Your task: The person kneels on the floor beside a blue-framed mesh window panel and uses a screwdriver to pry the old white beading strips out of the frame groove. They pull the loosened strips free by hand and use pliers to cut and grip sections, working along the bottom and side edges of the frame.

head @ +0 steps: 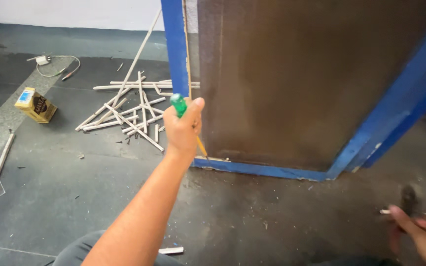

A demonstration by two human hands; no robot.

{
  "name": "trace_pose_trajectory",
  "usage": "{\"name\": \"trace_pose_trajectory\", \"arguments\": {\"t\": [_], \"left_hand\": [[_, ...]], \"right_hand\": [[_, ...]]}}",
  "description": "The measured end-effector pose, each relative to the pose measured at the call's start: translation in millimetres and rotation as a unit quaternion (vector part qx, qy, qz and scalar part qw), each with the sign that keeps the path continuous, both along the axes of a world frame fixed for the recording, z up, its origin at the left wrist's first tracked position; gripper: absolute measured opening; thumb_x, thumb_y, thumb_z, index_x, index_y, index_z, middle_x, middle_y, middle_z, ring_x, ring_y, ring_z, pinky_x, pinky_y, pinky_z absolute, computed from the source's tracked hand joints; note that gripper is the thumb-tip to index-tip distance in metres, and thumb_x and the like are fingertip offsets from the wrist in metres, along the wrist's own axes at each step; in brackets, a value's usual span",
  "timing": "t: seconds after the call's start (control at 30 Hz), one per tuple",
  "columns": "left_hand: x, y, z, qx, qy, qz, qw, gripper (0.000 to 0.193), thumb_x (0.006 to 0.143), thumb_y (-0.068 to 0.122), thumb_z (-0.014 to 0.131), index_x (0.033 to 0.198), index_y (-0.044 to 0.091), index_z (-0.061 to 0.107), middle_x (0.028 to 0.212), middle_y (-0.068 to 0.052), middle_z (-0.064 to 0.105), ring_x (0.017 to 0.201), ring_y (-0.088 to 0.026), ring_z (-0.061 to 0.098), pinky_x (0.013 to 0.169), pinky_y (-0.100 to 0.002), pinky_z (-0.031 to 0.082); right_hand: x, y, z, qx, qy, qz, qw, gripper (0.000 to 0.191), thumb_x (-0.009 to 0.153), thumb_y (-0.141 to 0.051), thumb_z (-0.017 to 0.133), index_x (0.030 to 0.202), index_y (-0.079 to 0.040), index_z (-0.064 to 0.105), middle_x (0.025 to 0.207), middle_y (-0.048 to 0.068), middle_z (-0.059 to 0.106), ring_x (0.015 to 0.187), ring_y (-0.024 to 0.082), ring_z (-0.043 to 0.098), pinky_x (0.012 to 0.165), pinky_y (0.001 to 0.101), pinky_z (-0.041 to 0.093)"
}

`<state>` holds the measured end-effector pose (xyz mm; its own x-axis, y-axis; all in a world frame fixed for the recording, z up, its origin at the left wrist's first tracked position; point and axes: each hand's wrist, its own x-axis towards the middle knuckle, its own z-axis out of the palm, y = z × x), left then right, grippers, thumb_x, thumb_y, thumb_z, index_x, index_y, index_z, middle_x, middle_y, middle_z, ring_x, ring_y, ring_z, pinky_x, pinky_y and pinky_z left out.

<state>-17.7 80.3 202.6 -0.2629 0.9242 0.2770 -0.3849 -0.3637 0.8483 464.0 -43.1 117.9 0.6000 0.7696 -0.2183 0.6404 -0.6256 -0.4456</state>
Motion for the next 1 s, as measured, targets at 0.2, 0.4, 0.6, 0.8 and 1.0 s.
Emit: {"name": "trace_pose_trajectory", "arguments": {"t": [0.2,0.4,0.6,0.8,1.0], "left_hand": [[2,25,-8,0.02,0.038,0.012,0.999,0.043,0.091,0.014,0.071,0.059,0.015,0.042,0.055,0.006,0.041,0.047,-0.005,0.035,0.044,-0.027,0.024],[0,38,-17,0.003,0.024,-0.001,1.0,0.043,0.089,0.013,0.071,0.058,0.014,0.042,0.055,0.006,0.04,0.046,-0.005,0.034,0.044,-0.027,0.023],[-1,47,-21,-0.007,0.083,-0.038,0.996,0.041,0.087,0.014,0.071,0.059,0.015,0.042,0.056,0.007,0.042,0.048,-0.004,0.037,0.044,-0.027,0.026],[14,51,-22,0.028,0.194,-0.045,0.98,0.036,0.087,0.017,0.072,0.061,0.01,0.049,0.06,0.008,0.042,0.058,-0.004,0.037,0.051,-0.031,0.031],[29,57,-18,-0.016,0.257,-0.077,0.963,0.037,0.084,0.024,0.07,0.062,0.007,0.045,0.059,0.004,0.038,0.058,-0.007,0.036,0.051,-0.036,0.033]], "right_hand": [[-134,26,3,0.014,0.408,0.102,0.907,0.073,0.092,-0.064,0.05,0.073,0.004,0.069,0.062,0.019,0.07,0.05,0.031,0.069,0.027,0.0405,0.041],[-154,30,-37,-0.082,0.349,0.142,0.923,0.071,0.093,-0.062,0.052,0.071,0.004,0.066,0.065,0.018,0.07,0.047,0.031,0.066,0.03,0.0419,0.04],[-116,37,-73,0.013,0.476,0.0,0.879,0.046,0.093,-0.048,0.059,0.089,-0.002,0.058,0.077,0.013,0.063,0.065,0.025,0.065,0.064,0.0441,0.058],[-119,41,-82,-0.133,0.612,-0.088,0.775,0.022,0.079,-0.011,0.062,0.097,-0.01,0.05,0.079,0.01,0.06,0.067,0.025,0.059,0.061,0.0435,0.05],[-161,79,88,0.101,-0.03,0.361,0.927,0.057,0.07,-0.018,0.077,0.126,-0.02,0.065,0.098,0.003,0.073,0.088,0.017,0.075,0.081,0.0355,0.057]]}}
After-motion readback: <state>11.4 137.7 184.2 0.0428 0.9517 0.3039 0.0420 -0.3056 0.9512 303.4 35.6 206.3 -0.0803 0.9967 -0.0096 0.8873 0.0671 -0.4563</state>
